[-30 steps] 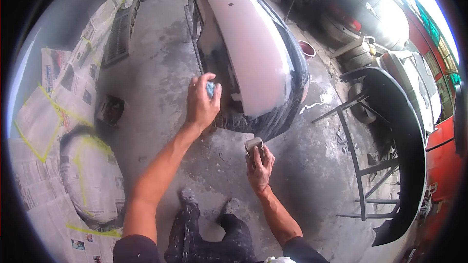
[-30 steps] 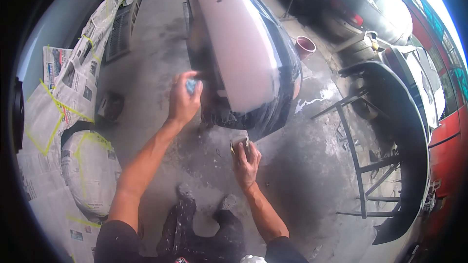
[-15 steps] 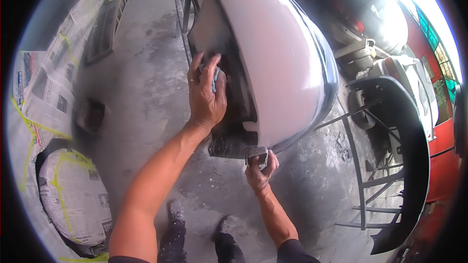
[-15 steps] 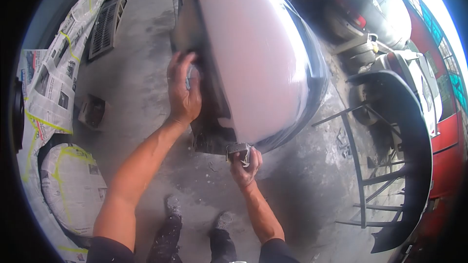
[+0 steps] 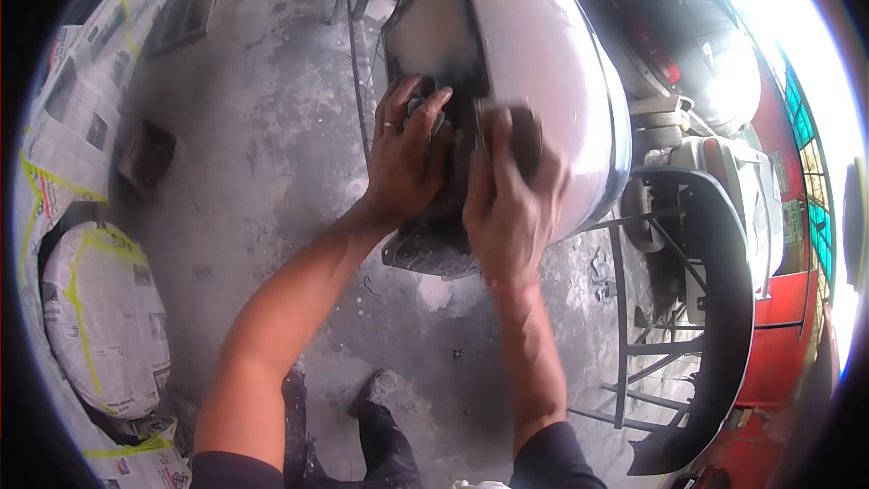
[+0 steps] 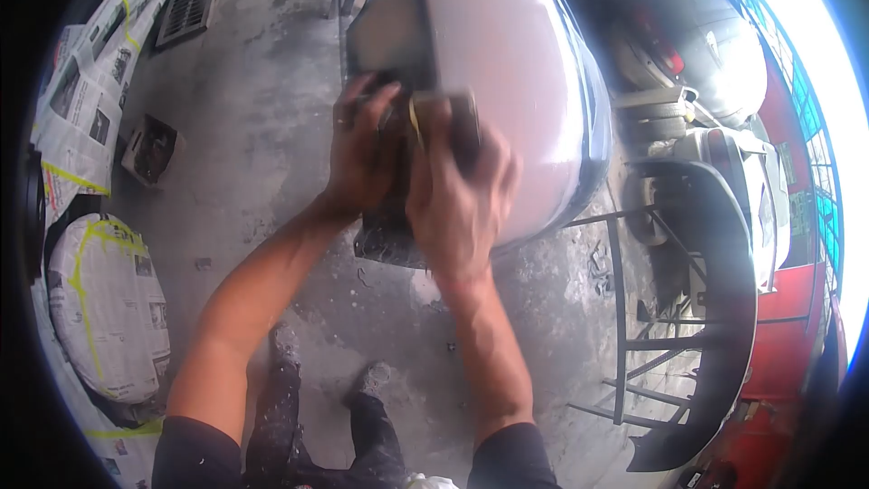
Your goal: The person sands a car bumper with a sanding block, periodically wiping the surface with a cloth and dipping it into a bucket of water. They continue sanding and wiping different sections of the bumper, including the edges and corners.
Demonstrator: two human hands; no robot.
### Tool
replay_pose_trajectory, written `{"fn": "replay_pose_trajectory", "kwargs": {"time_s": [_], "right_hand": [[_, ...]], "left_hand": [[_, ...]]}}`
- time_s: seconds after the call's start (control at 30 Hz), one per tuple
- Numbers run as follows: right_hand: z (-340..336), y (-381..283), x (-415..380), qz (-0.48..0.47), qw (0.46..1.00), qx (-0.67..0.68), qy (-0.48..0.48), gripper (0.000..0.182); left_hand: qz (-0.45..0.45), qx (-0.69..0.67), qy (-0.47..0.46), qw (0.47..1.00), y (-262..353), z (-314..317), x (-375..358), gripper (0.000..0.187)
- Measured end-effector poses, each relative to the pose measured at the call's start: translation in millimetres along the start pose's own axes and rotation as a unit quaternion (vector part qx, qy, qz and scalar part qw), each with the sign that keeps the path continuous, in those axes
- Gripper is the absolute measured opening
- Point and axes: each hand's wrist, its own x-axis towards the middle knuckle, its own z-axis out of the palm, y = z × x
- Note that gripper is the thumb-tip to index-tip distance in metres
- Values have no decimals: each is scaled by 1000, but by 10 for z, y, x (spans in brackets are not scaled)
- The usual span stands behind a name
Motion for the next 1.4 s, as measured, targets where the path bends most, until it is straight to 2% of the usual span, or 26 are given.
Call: {"fn": "replay_pose_trajectory", "kwargs": {"time_s": [0.07,0.17,0.3,0.4,0.5,0.57,0.67,0.73,0.77,0.83,0.9,0.97,1.03,1.13,1.17,1.23,1.27,1.4], "right_hand": [[2,70,-986,43,997,-37,50,31],[431,564,-2366,3,998,-13,64,38],[642,680,-2832,34,996,13,79,44],[501,422,-2242,4,991,-30,131,48],[114,108,-882,25,995,-24,99,47],[70,16,-527,47,997,-30,57,44],[179,165,-1347,60,992,-14,107,42],[570,508,-2468,17,994,-13,110,43],[573,529,-2519,15,994,-11,109,43],[555,452,-2499,22,995,-21,99,29],[439,311,-2215,51,994,-30,89,31],[169,151,-1353,23,995,-19,96,34],[-5,11,-616,11,999,-40,25,36],[14,29,-583,3,998,-28,57,36],[42,75,-902,27,996,-23,80,37],[257,346,-1759,-15,994,-27,107,45],[366,456,-2172,15,997,-30,75,49],[124,285,-1688,22,998,-22,56,45]], "left_hand": [[28,-24,21,999,-41,45,-13,39],[29,-10,15,999,-11,46,9,36],[68,17,5,998,-29,61,-12,35],[61,1,19,998,-24,64,-1,35],[67,10,18,998,-33,54,31,34],[55,14,3,998,-6,9,9,34],[37,-11,16,999,-16,43,6,35],[44,-14,23,999,-14,43,41,37],[38,-11,21,999,-14,44,40,34],[36,-10,16,999,-20,41,-2,38],[42,-6,18,999,-51,31,22,38],[28,-18,8,999,5,31,-13,38],[36,-7,9,999,24,-7,40,38],[30,3,3,1000,31,-5,17,38],[22,-6,3,1000,25,3,-11,39],[15,-18,8,1000,15,17,-9,40],[18,-21,16,999,9,16,36,40],[-1,-30,7,1000,11,-6,-26,38]]}}
